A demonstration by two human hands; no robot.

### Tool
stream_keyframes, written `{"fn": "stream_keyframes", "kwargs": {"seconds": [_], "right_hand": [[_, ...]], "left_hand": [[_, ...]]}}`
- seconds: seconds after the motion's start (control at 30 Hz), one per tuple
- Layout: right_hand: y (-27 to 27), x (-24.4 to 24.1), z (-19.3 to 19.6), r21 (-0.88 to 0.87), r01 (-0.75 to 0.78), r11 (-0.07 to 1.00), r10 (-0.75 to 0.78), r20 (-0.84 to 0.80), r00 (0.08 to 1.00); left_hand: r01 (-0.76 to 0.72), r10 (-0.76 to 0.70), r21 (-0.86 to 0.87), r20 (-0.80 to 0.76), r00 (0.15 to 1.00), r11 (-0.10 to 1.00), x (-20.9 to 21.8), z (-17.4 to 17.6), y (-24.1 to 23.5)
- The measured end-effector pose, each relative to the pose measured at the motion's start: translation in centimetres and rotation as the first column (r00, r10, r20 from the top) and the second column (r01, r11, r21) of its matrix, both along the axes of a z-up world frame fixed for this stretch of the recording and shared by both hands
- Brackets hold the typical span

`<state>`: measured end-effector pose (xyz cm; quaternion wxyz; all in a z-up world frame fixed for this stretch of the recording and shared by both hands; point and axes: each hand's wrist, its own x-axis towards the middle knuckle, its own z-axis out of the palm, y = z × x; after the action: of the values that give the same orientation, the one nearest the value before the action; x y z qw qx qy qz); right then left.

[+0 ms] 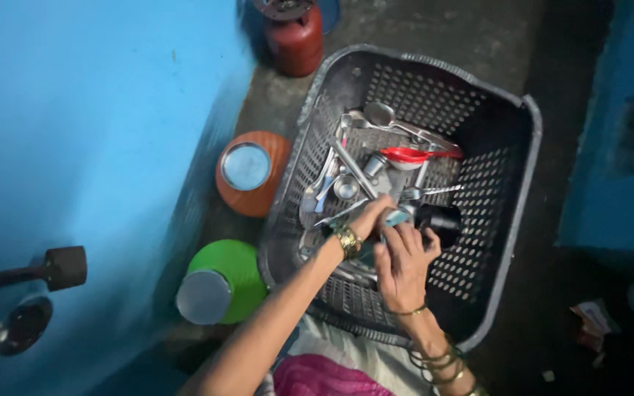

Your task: The person wipes various metal kitchen utensils and containers with a cloth. They pick up each item from a black plastic basket, dry it thoroughly, and place it back into the basket. The items include cups, spoons, and a strainer.

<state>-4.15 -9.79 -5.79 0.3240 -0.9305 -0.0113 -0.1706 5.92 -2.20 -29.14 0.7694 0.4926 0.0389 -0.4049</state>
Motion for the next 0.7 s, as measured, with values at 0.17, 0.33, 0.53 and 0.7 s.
{"fn": "stream_keyframes", "kwargs": {"seconds": [0.17,0.33,0.53,0.7], "right_hand": [[-1.7,0.1,0.8,-0.275,-0.083,0.958,0.107,0.075,0.991],[-2.0,1.7,1.4,0.772,0.255,0.582,-0.086,-0.253,0.964],[1.1,-1.8,1.1,0.193,0.142,0.971,-0.156,0.055,0.986],[-0.6,-1.4,1.5,-0.180,0.024,0.983,0.000,0.133,0.991]], "left_hand": [[0.315,-0.372,0.456,0.039,0.927,0.832,2.9,10.1,-0.5],[-0.190,0.111,0.144,0.433,0.895,0.971,-0.3,11.6,-3.1],[0.140,-0.395,0.454,0.534,0.748,0.880,1.6,10.3,-3.9],[0.314,-0.409,0.421,0.155,0.899,0.851,1.8,14.3,-2.5]]}}
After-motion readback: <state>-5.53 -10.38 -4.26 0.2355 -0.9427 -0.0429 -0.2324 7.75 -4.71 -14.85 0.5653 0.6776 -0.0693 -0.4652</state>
